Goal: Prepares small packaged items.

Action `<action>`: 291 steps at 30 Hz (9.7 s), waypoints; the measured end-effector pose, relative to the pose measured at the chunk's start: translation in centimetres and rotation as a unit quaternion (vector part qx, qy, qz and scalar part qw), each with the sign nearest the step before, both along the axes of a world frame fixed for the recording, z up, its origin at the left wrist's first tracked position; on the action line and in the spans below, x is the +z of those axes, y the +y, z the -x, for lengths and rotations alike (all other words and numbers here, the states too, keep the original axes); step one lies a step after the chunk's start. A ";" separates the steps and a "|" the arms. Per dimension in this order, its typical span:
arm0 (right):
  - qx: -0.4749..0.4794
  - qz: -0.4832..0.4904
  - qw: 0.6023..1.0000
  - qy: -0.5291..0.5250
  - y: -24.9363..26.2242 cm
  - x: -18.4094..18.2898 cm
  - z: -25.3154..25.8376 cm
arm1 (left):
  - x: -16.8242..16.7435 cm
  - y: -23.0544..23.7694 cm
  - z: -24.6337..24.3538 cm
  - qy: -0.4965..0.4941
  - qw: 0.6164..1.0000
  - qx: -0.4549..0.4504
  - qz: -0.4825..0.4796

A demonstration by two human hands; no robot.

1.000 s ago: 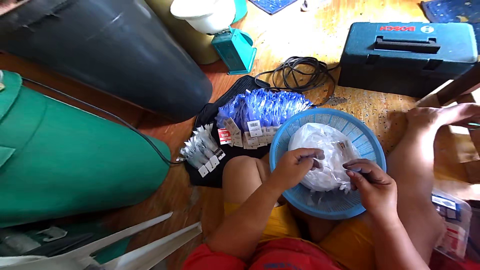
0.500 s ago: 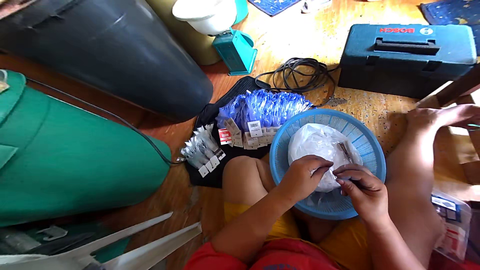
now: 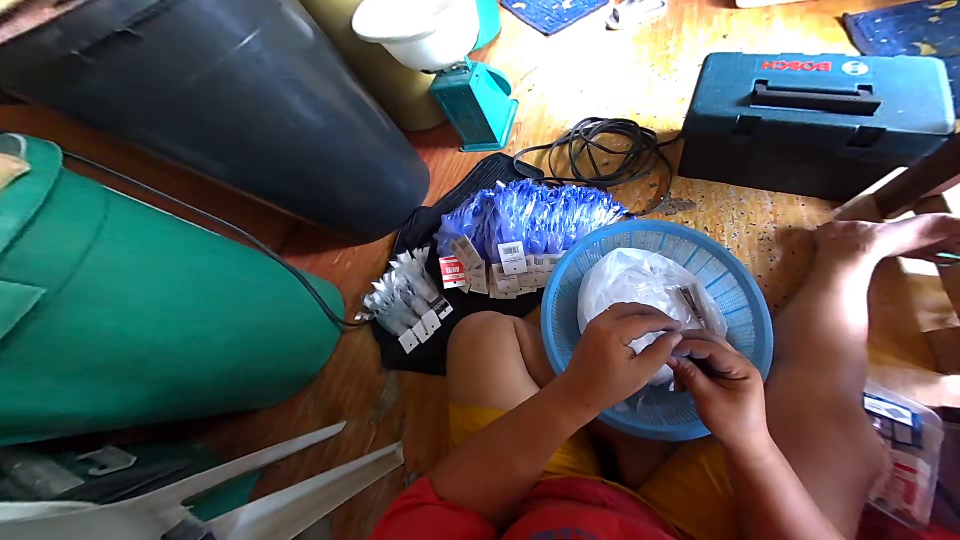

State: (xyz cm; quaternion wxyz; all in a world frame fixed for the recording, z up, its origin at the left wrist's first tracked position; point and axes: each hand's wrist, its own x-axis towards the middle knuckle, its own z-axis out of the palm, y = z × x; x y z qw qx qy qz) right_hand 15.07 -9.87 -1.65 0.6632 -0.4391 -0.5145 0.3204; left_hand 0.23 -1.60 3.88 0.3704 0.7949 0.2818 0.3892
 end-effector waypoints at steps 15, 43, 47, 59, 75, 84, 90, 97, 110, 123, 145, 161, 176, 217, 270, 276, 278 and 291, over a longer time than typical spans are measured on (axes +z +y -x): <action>-0.040 0.036 0.998 0.033 -0.1 0.6 0.7 | -0.6 -0.1 -1.3 -0.097 0.995 0.021 0.023; -0.015 -0.038 0.998 0.051 -0.2 1.2 -0.6 | -1.4 -0.2 -1.4 -0.142 0.988 -0.049 0.042; -0.015 -0.032 0.993 0.116 -0.3 1.6 -0.5 | -1.5 -0.5 -1.4 -0.128 0.989 -0.069 0.038; -0.036 -0.029 0.987 0.153 -0.1 1.3 -0.3 | -1.0 -1.0 -1.4 -0.118 0.987 -0.087 0.069; -0.059 -0.039 0.993 0.092 -0.4 2.3 -1.5 | -1.6 -0.6 -1.5 0.015 0.995 -0.094 -0.001; -0.123 -0.050 0.974 0.183 -0.4 1.2 -4.1 | -6.1 0.6 0.1 0.563 0.767 -0.272 0.147; -0.153 -0.041 0.968 0.195 -0.3 0.5 -5.3 | -8.1 -0.6 -0.9 0.512 0.790 -0.285 0.177; -0.065 0.129 0.964 0.224 -0.8 0.4 -5.2 | -3.7 0.9 0.1 0.124 0.962 -0.157 0.186; -0.034 0.199 0.979 0.036 0.0 0.0 -2.6 | -3.9 0.8 -0.6 0.107 0.963 -0.042 0.244; -0.068 0.184 0.976 0.090 -0.3 -0.4 -4.6 | -4.5 1.1 -1.2 0.327 0.922 -0.191 0.083; 0.019 0.100 0.993 0.056 -0.2 1.0 -0.4 | -1.3 0.3 0.1 -0.010 0.999 0.020 0.039; -0.021 0.118 0.993 -0.007 -0.3 0.7 0.6 | -0.4 0.2 0.0 -0.094 0.993 0.039 0.059; -0.012 0.108 0.994 -0.007 0.1 0.3 0.4 | -0.7 0.3 0.0 -0.116 0.986 0.023 0.120; -0.043 -0.029 0.984 0.169 0.4 0.6 0.1 | 0.0 -1.8 -1.1 -0.096 0.983 -0.064 0.142; 0.064 0.136 0.988 0.035 -0.7 -1.0 -6.2 | -3.1 7.2 2.7 0.294 0.933 0.077 0.192; 0.040 0.140 0.988 0.046 -0.6 -1.4 -6.4 | -4.6 7.6 0.8 0.323 0.918 0.093 0.213; 0.036 0.148 0.987 0.046 -0.6 -1.4 -6.3 | -5.0 7.9 0.0 0.346 0.908 0.092 0.219; 0.037 0.155 0.985 0.066 -0.5 -1.4 -6.1 | -2.9 7.2 1.9 0.034 0.959 0.080 0.271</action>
